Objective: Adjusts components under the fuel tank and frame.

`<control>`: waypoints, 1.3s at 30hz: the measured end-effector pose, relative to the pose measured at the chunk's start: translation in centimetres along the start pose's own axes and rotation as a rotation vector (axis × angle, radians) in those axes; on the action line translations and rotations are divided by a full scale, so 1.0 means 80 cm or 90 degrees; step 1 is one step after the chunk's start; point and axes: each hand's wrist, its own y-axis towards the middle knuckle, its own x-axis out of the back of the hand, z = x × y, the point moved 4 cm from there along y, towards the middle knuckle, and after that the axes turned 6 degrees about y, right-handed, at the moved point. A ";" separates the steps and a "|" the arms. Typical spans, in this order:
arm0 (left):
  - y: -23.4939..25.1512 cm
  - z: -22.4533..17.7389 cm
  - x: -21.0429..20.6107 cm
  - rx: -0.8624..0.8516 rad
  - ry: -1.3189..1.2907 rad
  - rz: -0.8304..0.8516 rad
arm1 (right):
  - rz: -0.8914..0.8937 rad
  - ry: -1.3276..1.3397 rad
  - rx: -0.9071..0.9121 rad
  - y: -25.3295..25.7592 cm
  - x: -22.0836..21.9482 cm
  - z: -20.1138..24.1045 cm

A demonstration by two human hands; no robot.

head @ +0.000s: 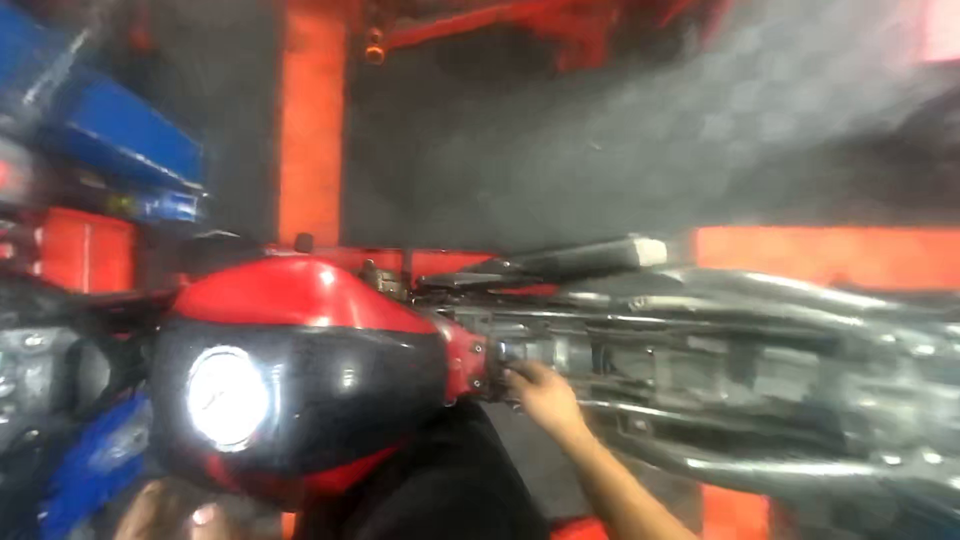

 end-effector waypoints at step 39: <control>-0.113 -0.175 -0.369 -0.649 0.455 0.755 | -0.273 0.058 0.362 -0.005 -0.085 -0.064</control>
